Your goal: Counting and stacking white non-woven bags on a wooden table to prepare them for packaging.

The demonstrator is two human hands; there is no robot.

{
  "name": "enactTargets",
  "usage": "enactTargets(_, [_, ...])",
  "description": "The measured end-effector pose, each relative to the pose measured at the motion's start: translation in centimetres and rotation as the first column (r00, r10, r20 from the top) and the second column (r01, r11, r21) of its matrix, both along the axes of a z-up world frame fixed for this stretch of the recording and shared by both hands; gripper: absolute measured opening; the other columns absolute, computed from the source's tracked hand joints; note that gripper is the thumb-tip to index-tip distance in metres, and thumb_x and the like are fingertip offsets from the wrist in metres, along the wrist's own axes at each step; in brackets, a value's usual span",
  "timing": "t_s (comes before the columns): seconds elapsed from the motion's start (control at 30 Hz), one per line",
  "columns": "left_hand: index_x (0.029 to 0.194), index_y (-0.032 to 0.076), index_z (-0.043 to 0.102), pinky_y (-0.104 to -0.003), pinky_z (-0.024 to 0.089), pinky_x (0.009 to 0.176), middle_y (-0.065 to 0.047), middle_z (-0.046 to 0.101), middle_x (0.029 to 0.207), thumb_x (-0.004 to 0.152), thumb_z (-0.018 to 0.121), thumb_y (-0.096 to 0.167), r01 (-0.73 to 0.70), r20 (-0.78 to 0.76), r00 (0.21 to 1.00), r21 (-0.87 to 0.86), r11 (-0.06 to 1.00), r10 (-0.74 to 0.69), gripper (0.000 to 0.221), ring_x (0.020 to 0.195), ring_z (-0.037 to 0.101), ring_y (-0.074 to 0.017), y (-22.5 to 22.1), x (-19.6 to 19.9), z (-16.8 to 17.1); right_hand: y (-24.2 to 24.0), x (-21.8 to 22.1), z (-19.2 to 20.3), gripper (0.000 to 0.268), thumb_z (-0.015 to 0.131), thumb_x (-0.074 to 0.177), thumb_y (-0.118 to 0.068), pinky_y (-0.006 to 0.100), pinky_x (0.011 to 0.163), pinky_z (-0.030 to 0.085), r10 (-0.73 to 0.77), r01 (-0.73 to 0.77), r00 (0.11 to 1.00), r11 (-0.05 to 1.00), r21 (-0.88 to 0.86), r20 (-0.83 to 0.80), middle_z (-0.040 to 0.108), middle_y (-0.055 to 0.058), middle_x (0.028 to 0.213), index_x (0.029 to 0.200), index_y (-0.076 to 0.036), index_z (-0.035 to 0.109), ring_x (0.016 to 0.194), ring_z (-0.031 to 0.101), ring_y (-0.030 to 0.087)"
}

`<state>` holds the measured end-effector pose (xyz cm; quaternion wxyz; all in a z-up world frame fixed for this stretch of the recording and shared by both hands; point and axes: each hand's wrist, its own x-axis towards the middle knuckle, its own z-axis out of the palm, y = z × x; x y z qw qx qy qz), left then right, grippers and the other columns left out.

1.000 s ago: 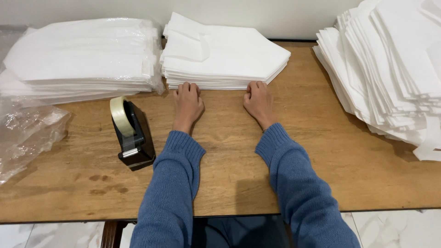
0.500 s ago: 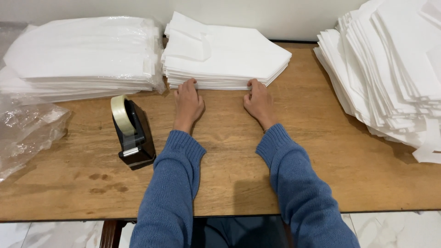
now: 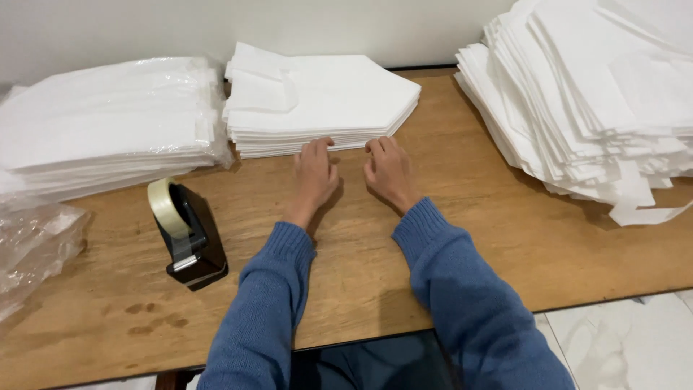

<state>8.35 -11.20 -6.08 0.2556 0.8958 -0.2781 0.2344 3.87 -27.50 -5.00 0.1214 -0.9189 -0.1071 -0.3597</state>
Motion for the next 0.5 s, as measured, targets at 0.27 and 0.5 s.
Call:
enactTargets(0.27, [0.103, 0.015, 0.045, -0.038, 0.043, 0.071, -0.003, 0.048, 0.086, 0.065, 0.051, 0.015, 0.401, 0.054, 0.915, -0.033, 0.915, -0.399, 0.038, 0.086, 0.051, -0.0219, -12.4, -4.9, 4.4, -10.5, -5.9, 5.5, 0.025, 0.057, 0.06, -0.017, 0.031, 0.062, 0.038, -0.201, 0.265, 0.938, 0.941, -0.212, 0.283, 0.045, 0.004, 0.081, 0.084, -0.013, 0.052, 0.078, 0.047, 0.022])
enactTargets(0.5, [0.105, 0.015, 0.044, -0.035, 0.043, 0.074, -0.002, 0.047, 0.088, 0.073, 0.047, 0.019, 0.573, -0.032, 0.815, -0.108, 0.813, -0.579, 0.032, 0.09, 0.052, -0.02, -20.9, -8.5, 6.5, -20.4, -11.1, 9.4, 0.031, 0.059, 0.067, -0.015, 0.038, 0.077, 0.038, -0.55, 0.589, 0.796, 0.8, -0.114, 0.251, 0.046, 0.012, 0.105, 0.096, -0.006, 0.054, 0.101, 0.044, 0.029])
